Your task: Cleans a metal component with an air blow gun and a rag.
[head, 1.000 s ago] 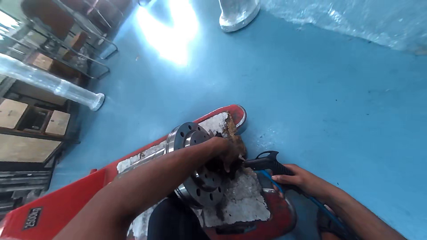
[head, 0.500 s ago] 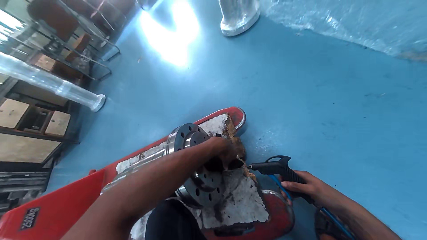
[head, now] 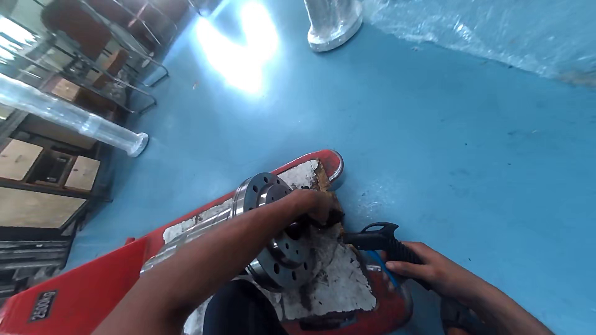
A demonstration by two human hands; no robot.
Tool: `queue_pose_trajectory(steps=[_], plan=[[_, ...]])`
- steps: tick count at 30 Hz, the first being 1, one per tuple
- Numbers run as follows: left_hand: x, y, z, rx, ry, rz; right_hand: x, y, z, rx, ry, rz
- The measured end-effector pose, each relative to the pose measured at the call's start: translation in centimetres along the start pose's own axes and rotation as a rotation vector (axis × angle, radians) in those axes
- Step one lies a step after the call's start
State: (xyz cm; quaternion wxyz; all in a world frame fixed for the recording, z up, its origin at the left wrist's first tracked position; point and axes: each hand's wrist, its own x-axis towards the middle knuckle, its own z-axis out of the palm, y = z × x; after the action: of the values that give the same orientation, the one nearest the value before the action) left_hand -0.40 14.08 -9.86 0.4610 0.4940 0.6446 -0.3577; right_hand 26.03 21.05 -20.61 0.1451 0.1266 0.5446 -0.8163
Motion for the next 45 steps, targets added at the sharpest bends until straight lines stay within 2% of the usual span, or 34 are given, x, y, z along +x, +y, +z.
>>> queue_pose_trajectory(steps=[13, 18, 20, 25, 30, 36, 39, 45], plan=[[0.3, 0.8, 0.6, 0.196, -0.165, 0.001, 1.1, 0.6, 1.8, 0.014, 0.066, -0.006], [0.5, 0.6, 0.7, 0.204, -0.158, 0.047, 0.1, -0.3, 0.9, -0.273, 0.162, 0.025], [0.6, 0.5, 0.6, 0.206, -0.156, 0.039, -0.6, -0.9, 0.5, -0.310, 0.169, 0.029], [-0.1, 0.1, -0.2, 0.118, -0.106, -0.025, -1.7, -0.7, 0.1, -0.033, 0.034, -0.083], [-3.2, 0.3, -1.1, 0.067, -0.089, -0.018, -1.3, -1.0, 1.1, 0.035, -0.092, -0.076], [-7.5, -0.4, 3.0, -0.004, -0.099, 0.149, -0.6, 0.0, 1.8, 0.161, -0.153, -0.070], [-8.0, -0.7, 6.2, -0.007, -0.022, 0.217, 0.0, 0.5, 2.2, 0.177, -0.165, -0.109], [-8.3, 0.8, 8.1, -0.027, 0.058, 0.096, -0.2, 0.4, 2.6, 0.096, -0.064, -0.095]])
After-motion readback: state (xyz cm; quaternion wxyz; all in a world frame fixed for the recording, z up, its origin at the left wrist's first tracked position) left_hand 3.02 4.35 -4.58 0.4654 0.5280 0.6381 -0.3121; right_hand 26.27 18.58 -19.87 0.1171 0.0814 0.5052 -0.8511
